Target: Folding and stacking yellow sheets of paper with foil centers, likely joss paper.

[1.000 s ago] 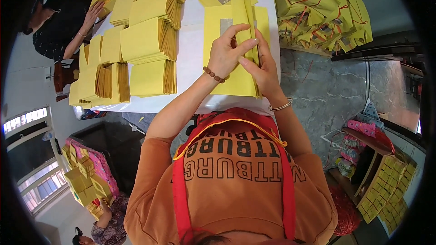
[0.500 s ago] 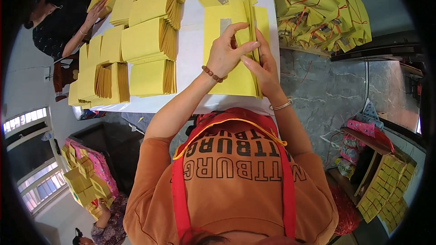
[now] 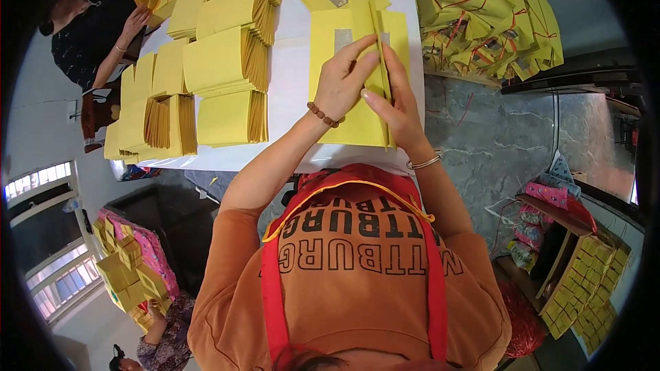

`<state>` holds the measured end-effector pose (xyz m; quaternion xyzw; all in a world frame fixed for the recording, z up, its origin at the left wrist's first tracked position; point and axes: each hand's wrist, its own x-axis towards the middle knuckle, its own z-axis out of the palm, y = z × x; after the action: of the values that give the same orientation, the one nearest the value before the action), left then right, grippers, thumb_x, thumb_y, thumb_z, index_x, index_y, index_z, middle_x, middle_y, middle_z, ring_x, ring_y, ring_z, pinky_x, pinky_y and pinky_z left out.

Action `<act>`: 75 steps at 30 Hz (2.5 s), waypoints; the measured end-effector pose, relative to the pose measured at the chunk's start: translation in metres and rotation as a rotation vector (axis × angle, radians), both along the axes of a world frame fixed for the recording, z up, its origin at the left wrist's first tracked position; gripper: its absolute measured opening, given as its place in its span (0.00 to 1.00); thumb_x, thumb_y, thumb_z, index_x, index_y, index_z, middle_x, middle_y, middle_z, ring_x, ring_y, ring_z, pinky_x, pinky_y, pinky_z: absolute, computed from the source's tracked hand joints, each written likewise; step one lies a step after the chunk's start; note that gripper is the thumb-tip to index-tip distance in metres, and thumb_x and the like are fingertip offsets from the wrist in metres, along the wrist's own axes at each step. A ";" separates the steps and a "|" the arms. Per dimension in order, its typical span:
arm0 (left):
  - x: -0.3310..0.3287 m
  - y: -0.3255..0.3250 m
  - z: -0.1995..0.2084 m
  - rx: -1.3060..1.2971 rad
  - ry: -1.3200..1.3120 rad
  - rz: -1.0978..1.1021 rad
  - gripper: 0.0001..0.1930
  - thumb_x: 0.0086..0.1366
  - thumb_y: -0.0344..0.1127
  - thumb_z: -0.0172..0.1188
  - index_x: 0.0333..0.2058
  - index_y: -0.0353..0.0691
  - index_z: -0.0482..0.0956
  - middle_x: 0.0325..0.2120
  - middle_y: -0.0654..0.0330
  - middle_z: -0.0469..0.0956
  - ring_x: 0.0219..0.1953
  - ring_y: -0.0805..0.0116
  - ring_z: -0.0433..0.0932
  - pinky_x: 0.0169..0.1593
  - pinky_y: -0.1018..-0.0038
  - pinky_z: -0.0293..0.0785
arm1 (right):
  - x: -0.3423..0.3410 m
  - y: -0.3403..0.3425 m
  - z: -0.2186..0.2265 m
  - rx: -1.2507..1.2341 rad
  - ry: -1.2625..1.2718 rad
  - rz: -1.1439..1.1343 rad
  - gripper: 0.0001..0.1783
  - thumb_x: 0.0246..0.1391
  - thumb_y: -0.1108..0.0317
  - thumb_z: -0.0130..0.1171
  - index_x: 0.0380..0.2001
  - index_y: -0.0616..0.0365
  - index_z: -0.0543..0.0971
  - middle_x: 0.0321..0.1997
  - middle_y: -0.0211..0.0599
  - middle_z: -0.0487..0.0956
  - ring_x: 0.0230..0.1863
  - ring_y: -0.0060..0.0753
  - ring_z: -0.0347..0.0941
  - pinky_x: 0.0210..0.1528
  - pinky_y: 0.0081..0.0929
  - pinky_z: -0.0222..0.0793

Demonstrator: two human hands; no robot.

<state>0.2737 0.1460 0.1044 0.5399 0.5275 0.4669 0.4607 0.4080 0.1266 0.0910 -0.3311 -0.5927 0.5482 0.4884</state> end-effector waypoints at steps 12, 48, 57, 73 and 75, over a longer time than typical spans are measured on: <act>0.001 0.000 -0.012 0.096 -0.059 0.002 0.27 0.55 0.40 0.63 0.52 0.34 0.69 0.28 0.59 0.76 0.22 0.80 0.65 0.26 0.81 0.64 | 0.002 0.000 0.000 -0.107 0.139 0.013 0.43 0.48 0.71 0.58 0.63 0.67 0.48 0.66 0.47 0.49 0.68 0.36 0.44 0.66 0.30 0.44; 0.003 -0.001 -0.001 0.194 0.232 0.021 0.25 0.57 0.44 0.60 0.49 0.34 0.72 0.27 0.55 0.71 0.27 0.66 0.72 0.31 0.73 0.67 | 0.001 0.001 0.006 0.013 -0.040 -0.001 0.46 0.46 0.63 0.60 0.62 0.70 0.48 0.66 0.53 0.48 0.68 0.42 0.43 0.67 0.32 0.39; -0.001 -0.001 -0.010 0.161 0.124 -0.028 0.25 0.56 0.41 0.61 0.50 0.35 0.70 0.31 0.54 0.73 0.29 0.68 0.72 0.32 0.74 0.68 | 0.003 0.001 0.008 -0.032 0.033 0.011 0.46 0.46 0.67 0.60 0.63 0.67 0.47 0.65 0.48 0.51 0.67 0.39 0.45 0.66 0.32 0.43; 0.003 -0.001 -0.005 0.190 0.235 0.017 0.24 0.58 0.43 0.59 0.50 0.35 0.71 0.35 0.50 0.74 0.35 0.61 0.74 0.39 0.72 0.69 | 0.002 0.000 0.010 0.037 -0.093 0.003 0.47 0.45 0.63 0.60 0.62 0.72 0.47 0.66 0.54 0.49 0.68 0.43 0.43 0.67 0.33 0.40; 0.002 0.000 -0.010 0.193 0.126 0.014 0.26 0.57 0.44 0.61 0.50 0.34 0.71 0.35 0.51 0.74 0.34 0.62 0.74 0.37 0.72 0.69 | 0.001 -0.001 0.014 -0.050 -0.031 0.009 0.47 0.45 0.64 0.60 0.62 0.71 0.47 0.65 0.53 0.50 0.68 0.42 0.44 0.67 0.33 0.41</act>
<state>0.2754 0.1457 0.0943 0.6062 0.5119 0.4840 0.3693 0.4094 0.1260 0.1049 -0.3492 -0.5877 0.5598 0.4683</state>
